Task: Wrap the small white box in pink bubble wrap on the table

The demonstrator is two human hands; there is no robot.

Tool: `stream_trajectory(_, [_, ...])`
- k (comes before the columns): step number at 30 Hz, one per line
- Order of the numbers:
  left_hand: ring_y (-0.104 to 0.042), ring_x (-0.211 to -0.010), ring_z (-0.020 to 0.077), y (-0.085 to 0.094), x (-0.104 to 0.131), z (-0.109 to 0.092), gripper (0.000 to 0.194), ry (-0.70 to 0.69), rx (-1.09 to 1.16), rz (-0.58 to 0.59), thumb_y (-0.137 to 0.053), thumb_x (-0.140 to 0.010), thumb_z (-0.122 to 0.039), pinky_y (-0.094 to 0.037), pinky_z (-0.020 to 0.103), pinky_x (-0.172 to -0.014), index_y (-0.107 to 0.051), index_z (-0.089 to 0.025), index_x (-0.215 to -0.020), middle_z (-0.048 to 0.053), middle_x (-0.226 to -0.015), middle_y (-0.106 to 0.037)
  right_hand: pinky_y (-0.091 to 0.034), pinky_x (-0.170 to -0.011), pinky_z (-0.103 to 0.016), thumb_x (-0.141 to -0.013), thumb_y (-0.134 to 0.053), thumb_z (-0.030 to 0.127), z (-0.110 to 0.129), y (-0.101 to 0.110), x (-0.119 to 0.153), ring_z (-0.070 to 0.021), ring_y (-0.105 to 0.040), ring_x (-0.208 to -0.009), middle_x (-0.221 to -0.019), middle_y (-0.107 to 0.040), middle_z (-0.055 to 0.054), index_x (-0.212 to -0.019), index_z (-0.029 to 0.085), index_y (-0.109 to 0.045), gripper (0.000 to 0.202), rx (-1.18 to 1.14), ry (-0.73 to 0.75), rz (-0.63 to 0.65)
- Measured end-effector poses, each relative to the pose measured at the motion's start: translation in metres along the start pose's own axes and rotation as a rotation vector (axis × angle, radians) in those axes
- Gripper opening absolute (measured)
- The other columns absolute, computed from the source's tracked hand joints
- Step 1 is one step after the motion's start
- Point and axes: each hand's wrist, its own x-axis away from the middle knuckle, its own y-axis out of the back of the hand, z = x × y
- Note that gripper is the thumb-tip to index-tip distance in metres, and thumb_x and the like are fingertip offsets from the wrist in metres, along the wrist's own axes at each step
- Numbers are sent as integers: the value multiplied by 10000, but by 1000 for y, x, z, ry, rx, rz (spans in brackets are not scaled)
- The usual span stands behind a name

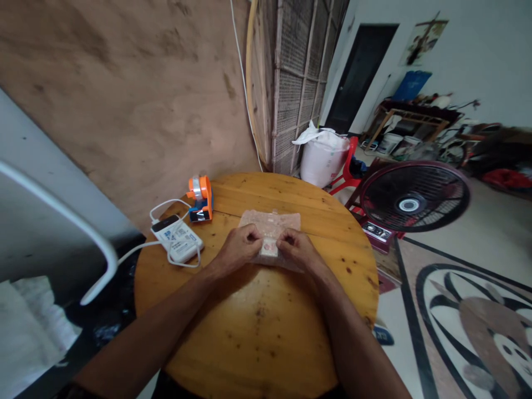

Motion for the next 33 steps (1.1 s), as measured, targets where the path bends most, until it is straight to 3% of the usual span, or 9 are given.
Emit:
stream_trajectory(12, [-437, -533, 81, -3, 4, 5, 77, 28, 56, 17, -543, -695, -222, -330, 180, -500, -571, -151, -684, -43, -602, -536, -357, -513, -209, -720, -592, 283, 1, 1, 1, -102, -444, -543, -598, -523, 33, -696, 173, -568, 114, -21, 18, 44])
stream_trajectory(17, [-467, -560, 89, -2, 4, 5, 83, 29, 40, 19, -555, -693, -230, -347, 181, -512, -583, -152, -689, -34, -630, -562, -374, -529, -208, -740, -578, 227, 0, 1, 3, -109, -476, -569, -672, -557, 28, -812, 186, -573, 83, 74, 55, -2])
stream_trajectory(20, [-497, -585, 103, -2, 3, 5, 96, 31, 38, 30, -560, -687, -241, -359, 186, -516, -597, -153, -697, -22, -646, -583, -431, -648, -239, -762, -547, 156, 5, 0, 5, -137, -552, -720, -838, -604, -8, -896, 203, -586, 147, 197, 204, -6])
stream_trajectory(23, [-501, -579, 106, -2, 2, 6, 105, 30, 57, 38, -561, -685, -251, -364, 188, -512, -599, -154, -695, -20, -639, -588, -436, -812, -280, -769, -494, 71, 9, 0, 6, -167, -565, -925, -999, -604, -44, -851, 209, -625, 207, 311, 395, 54])
stream_trajectory(26, [-502, -577, 105, -1, 1, 8, 106, 35, 43, 45, -559, -682, -248, -364, 187, -509, -606, -154, -697, -22, -641, -591, -431, -843, -290, -768, -479, 37, 11, -2, 7, -168, -570, -955, -1044, -604, -52, -830, 204, -644, 244, 348, 427, 87])
stream_trajectory(33, [-520, -605, 111, 3, 0, 8, 142, 36, 68, 100, -560, -697, -271, -392, 196, -539, -617, -155, -758, -21, -675, -601, -422, -809, -288, -809, -627, 210, 16, -3, 9, -169, -573, -894, -971, -627, -35, -861, 204, -643, 55, 350, 360, 84])
